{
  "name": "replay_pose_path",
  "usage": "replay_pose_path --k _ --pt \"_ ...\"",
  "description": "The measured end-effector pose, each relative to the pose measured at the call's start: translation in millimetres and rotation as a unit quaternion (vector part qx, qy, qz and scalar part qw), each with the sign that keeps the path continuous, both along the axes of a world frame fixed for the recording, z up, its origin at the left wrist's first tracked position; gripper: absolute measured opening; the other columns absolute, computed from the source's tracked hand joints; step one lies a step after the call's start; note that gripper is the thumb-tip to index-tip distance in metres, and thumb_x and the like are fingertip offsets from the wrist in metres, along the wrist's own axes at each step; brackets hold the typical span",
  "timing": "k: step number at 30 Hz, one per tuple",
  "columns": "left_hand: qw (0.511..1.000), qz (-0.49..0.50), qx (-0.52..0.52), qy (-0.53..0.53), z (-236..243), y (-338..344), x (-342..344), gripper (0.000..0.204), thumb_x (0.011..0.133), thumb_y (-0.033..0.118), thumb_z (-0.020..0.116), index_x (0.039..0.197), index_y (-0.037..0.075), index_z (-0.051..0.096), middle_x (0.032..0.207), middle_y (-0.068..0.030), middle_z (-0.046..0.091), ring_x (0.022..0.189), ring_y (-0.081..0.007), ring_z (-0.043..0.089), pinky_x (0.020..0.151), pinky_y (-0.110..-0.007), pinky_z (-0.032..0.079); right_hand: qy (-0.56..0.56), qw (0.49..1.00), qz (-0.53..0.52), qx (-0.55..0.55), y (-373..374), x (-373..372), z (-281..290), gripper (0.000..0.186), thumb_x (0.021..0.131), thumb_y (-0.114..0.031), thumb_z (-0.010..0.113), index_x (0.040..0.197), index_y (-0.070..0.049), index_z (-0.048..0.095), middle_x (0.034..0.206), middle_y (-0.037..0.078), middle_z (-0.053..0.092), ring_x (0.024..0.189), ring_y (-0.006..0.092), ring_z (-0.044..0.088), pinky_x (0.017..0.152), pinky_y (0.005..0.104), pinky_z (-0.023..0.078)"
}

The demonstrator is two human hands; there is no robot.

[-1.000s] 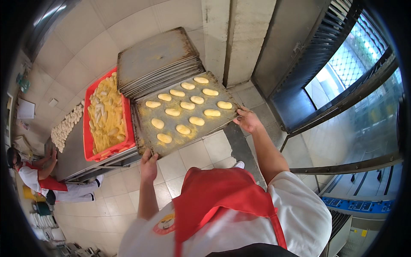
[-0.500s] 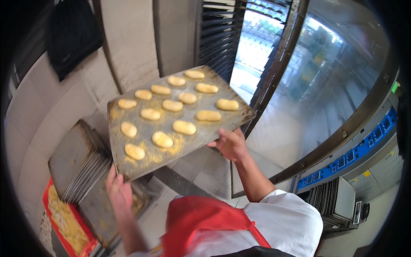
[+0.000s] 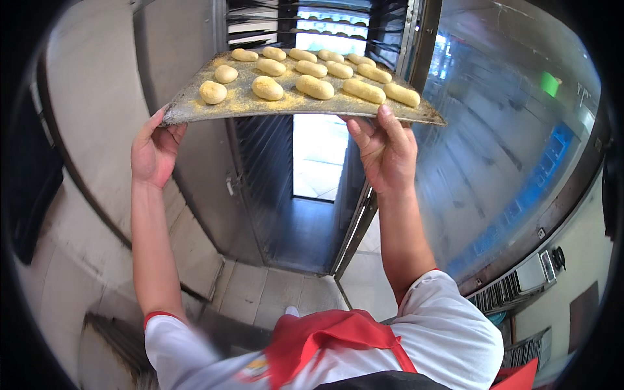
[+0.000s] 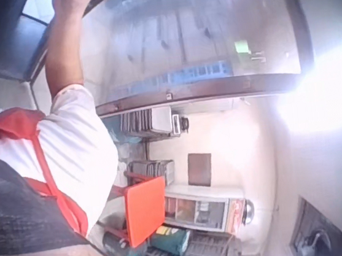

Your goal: The person coats pieces of dough in a bin of cornmeal by hand and arranges them in rows on baking trays, then slides the loaded trays into a tall oven rack.

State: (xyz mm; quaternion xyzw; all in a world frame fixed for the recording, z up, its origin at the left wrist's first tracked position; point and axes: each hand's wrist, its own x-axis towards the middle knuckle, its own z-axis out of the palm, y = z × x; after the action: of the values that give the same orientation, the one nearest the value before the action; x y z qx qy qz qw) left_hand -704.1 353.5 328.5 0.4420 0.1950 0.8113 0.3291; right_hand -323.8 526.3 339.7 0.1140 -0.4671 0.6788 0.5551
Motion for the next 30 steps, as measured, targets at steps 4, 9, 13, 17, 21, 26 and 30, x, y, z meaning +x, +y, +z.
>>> replay_pose_path --k 4,9,13,17,21,26,30 --pt "0.998 -0.053 -0.027 -0.013 12.4 77.3 -47.6 0.024 0.105 0.013 0.058 0.117 -0.006 0.067 0.118 -0.0166 0.074 0.115 -0.0270 0.071 0.109 -0.042 0.055 -0.005 0.999 -0.045 -0.025 26.8 -29.5 11.9 0.046 0.107 -0.010 0.060 0.143 0.014 0.045 0.134 0.028 0.063 0.113 0.0415 0.072 0.091 0.0396 0.068" --pt "0.994 -0.047 -0.034 -0.098 14.3 177.6 -108.2 0.030 0.105 0.024 0.065 0.111 -0.005 0.066 0.112 -0.0184 0.074 0.112 -0.0296 0.072 0.110 -0.045 0.056 0.030 0.998 -0.053 -0.028 83.9 -89.5 25.1 0.049 0.105 -0.003 0.060 0.141 0.016 0.033 0.136 0.030 0.057 0.113 0.0475 0.070 0.091 0.0408 0.068" --pt "0.978 -0.045 -0.046 -0.198 -2.4 225.0 -98.4 0.050 0.105 0.041 0.065 0.112 -0.009 0.064 0.111 -0.0191 0.072 0.117 -0.0351 0.069 0.114 -0.046 0.055 0.033 0.995 -0.066 -0.071 154.0 -130.6 21.3 0.048 0.104 0.000 0.058 0.139 0.016 0.032 0.134 0.034 0.055 0.113 0.0498 0.070 0.092 0.0423 0.069" --pt "0.972 -0.083 -0.058 -0.211 -71.0 212.8 -29.7 0.050 0.106 0.044 0.064 0.116 -0.005 0.065 0.120 -0.0180 0.068 0.122 -0.0387 0.066 0.111 -0.048 0.056 0.032 0.984 -0.133 -0.116 247.7 -162.2 9.2 0.047 0.104 0.004 0.056 0.145 0.007 0.033 0.140 0.026 0.055 0.121 0.0428 0.066 0.094 0.0486 0.069" --pt "0.961 -0.041 -0.198 -0.188 -174.7 153.2 67.5 0.039 0.108 0.037 0.063 0.122 0.001 0.065 0.119 -0.0149 0.069 0.117 -0.0334 0.069 0.101 -0.042 0.058 0.026 0.974 -0.187 -0.123 365.7 -181.3 7.7 0.048 0.107 -0.012 0.061 0.145 0.010 0.042 0.142 0.025 0.054 0.123 0.0400 0.065 0.099 0.0573 0.065" --pt "0.905 0.059 -0.394 -0.150 -299.2 38.3 182.0 0.035 0.108 0.028 0.063 0.127 -0.001 0.064 0.122 -0.0148 0.069 0.113 -0.0286 0.070 0.100 -0.041 0.057 -0.142 0.937 -0.147 -0.284 376.5 -205.8 -30.1 0.067 0.107 -0.032 0.066 0.151 0.010 0.037 0.123 0.031 0.059 0.102 0.0366 0.068 0.088 0.0443 0.069" --pt "0.860 0.144 -0.457 -0.177 -368.0 -108.8 267.2 0.032 0.107 0.027 0.065 0.125 0.000 0.066 0.119 -0.0128 0.070 0.110 -0.0249 0.071 0.097 -0.037 0.057 -0.313 0.935 -0.011 -0.165 239.4 -217.3 -184.8 0.036 0.101 -0.027 0.069 0.126 -0.004 0.060 0.102 0.013 0.063 0.083 0.0275 0.066 0.076 0.0415 0.060"
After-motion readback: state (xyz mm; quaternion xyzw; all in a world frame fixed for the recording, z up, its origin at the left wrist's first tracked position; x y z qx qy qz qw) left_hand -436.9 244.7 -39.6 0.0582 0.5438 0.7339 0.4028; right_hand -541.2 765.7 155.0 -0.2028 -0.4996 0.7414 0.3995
